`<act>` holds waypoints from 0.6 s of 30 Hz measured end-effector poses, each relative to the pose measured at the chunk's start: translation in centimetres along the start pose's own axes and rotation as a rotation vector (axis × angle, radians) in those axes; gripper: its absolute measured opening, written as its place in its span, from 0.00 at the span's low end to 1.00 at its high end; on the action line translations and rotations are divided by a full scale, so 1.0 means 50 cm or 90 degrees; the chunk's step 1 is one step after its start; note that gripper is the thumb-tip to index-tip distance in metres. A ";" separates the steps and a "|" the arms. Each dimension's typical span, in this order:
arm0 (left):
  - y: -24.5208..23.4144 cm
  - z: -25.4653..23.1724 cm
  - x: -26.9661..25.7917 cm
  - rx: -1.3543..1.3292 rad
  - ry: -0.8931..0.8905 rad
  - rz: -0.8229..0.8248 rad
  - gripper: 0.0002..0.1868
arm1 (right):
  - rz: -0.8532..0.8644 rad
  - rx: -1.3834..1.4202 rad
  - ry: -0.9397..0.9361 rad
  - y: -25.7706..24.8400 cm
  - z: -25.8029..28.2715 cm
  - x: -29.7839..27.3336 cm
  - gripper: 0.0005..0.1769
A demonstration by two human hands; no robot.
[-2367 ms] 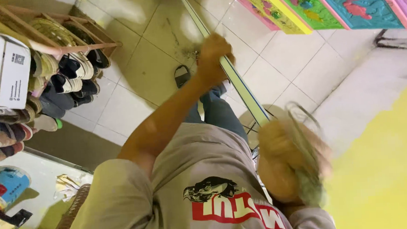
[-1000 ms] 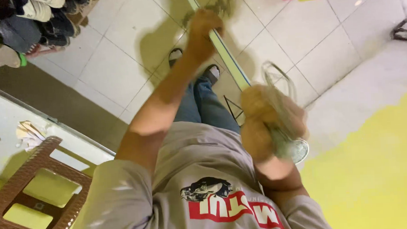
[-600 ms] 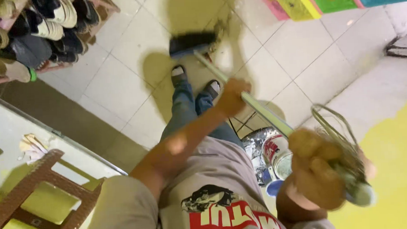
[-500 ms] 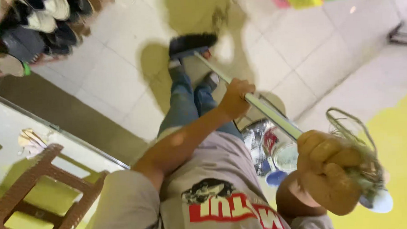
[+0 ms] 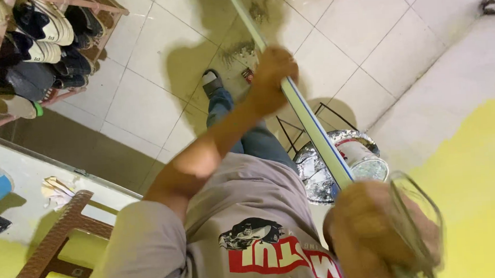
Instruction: The person sweeps the tiled floor using a broom, moving debris into a pile and then sweeping it into a corner.
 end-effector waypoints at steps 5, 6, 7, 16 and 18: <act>-0.004 0.214 0.060 0.037 0.049 0.030 0.10 | -0.050 0.151 -0.087 0.091 -0.064 0.086 0.14; 0.004 0.255 0.062 0.026 0.046 0.027 0.10 | -0.049 0.155 -0.087 0.105 -0.080 0.102 0.14; 0.014 0.282 0.047 0.015 0.043 0.023 0.10 | -0.049 0.157 -0.086 0.112 -0.092 0.114 0.14; 0.142 0.179 -0.129 -0.104 0.021 0.018 0.09 | -0.040 0.261 -0.013 0.036 -0.086 0.062 0.13; 0.152 0.125 -0.172 -0.094 -0.040 0.045 0.07 | -0.027 0.306 0.005 0.015 -0.074 0.041 0.13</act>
Point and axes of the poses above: each hand's wrist, its own x-axis towards the middle knuckle, its own y-axis out of the palm, z = x × y, the point moved 9 cm from there along x, towards the middle knuckle, and after that the axes turned 3 degrees about y, right-handed, at the moved point
